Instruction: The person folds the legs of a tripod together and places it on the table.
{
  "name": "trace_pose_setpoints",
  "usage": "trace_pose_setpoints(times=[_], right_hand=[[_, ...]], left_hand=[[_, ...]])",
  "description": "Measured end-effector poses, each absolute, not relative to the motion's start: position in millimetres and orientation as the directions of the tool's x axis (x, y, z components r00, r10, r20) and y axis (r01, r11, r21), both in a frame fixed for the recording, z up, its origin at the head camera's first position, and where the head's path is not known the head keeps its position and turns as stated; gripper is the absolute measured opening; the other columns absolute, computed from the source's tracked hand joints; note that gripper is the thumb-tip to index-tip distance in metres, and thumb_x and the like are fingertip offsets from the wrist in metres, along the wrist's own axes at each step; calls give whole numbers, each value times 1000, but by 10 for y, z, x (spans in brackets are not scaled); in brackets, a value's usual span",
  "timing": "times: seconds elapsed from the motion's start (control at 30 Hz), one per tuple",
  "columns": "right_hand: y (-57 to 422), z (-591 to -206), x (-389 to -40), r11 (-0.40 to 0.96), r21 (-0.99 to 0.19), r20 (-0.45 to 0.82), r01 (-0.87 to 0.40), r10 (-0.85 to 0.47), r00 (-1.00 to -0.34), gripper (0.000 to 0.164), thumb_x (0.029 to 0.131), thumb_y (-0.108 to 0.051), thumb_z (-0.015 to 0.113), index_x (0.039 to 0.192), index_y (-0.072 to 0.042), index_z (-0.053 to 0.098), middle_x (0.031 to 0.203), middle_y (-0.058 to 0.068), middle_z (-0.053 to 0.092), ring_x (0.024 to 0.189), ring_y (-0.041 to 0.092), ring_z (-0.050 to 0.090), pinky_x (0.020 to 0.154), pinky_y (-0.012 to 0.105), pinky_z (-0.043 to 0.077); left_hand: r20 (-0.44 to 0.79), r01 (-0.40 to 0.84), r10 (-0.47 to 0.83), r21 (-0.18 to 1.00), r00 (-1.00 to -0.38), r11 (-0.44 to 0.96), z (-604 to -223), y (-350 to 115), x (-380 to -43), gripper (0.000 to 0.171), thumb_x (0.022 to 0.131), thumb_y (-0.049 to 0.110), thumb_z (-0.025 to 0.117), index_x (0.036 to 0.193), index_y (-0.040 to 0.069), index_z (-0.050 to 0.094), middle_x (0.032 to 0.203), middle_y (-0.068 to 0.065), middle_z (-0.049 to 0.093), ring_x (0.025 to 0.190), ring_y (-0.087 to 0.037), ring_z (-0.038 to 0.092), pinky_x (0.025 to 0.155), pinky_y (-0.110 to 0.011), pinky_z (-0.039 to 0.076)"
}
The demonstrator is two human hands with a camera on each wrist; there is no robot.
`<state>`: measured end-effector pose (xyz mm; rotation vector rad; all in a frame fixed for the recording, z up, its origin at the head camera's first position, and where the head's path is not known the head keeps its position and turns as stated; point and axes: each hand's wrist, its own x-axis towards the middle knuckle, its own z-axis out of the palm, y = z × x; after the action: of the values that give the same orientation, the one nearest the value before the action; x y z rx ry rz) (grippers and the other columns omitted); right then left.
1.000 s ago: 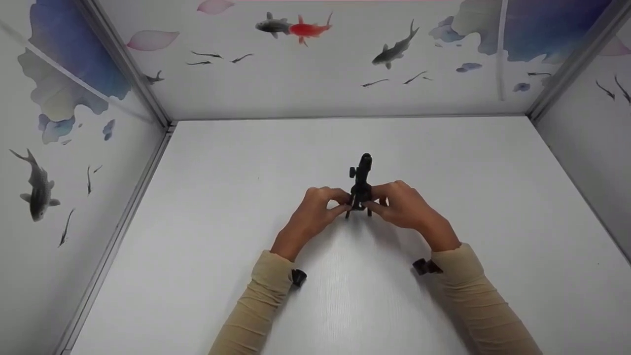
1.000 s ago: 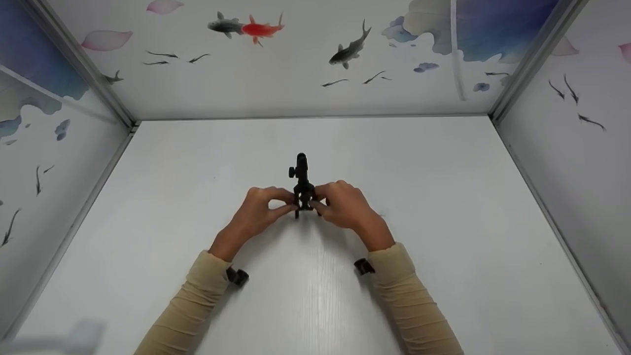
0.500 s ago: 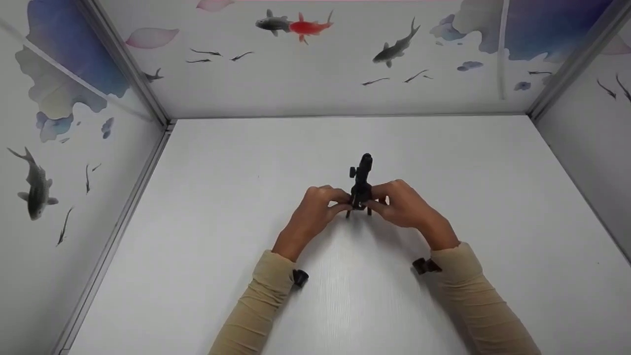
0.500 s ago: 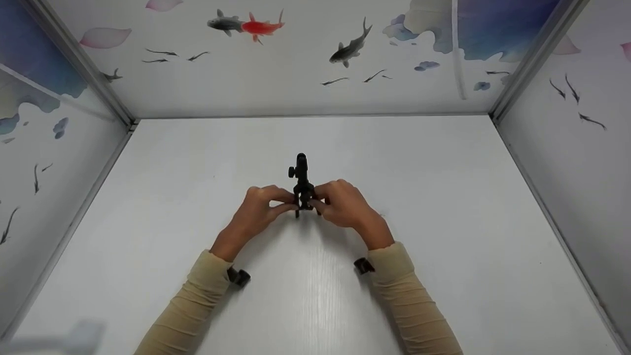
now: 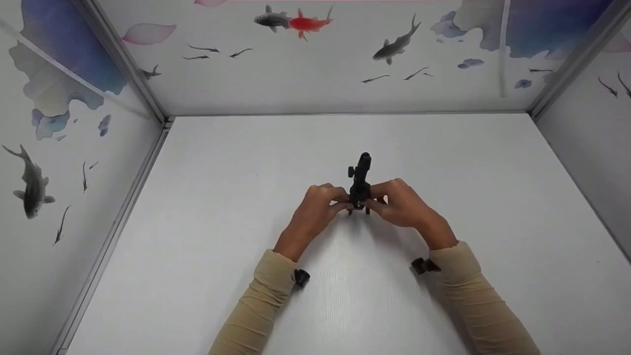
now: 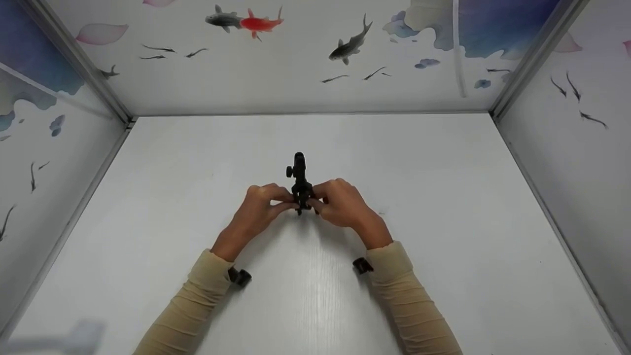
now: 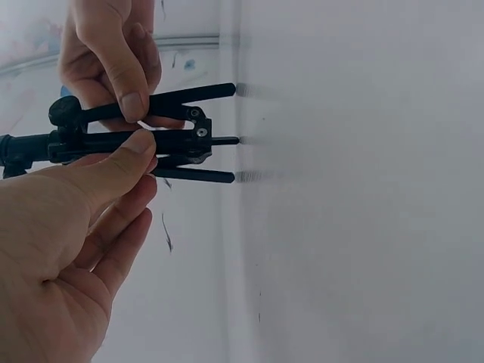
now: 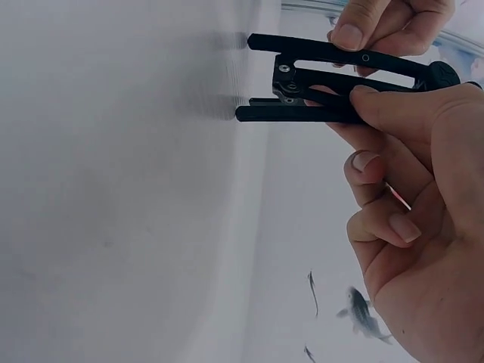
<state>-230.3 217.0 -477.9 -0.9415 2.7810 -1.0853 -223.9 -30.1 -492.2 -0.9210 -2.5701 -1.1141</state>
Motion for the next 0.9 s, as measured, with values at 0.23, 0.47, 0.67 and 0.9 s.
trace_pose_setpoints(times=[0.23,0.47,0.67,0.9], right_hand=[[2156,-4750,-2299,591,-624,166,-511,-539,-826,20,102,-10,75,118,-17,86,104,-2,85,76,10,65,63,26,43],[2186,-4724,-2325,626,-615,83,-478,-552,-830,21,101,-16,79,120,-20,85,108,-6,85,85,11,71,70,28,50],[2268,-4742,-2342,678,-583,43,-448,-526,-850,14,96,-16,85,109,-21,88,96,-10,84,77,11,68,66,28,50],[2266,-4753,-2342,659,-577,98,-482,-531,-842,12,95,-15,85,105,-20,89,93,-10,84,77,7,70,67,28,51]], left_hand=[[395,604,465,614,-792,508,-4917,-302,-2240,12,92,15,85,103,11,87,96,-2,85,94,-17,79,85,-34,64],[383,605,476,596,-792,527,-4915,-318,-2223,15,93,11,86,108,10,86,100,-2,85,97,-15,80,89,-32,62],[357,590,481,608,-801,531,-4924,-304,-2222,17,95,10,84,112,9,85,104,-3,85,98,-17,80,91,-35,61],[304,575,505,598,-807,558,-4897,-268,-2215,19,99,12,80,117,6,84,107,-8,85,101,-23,79,88,-38,62]])
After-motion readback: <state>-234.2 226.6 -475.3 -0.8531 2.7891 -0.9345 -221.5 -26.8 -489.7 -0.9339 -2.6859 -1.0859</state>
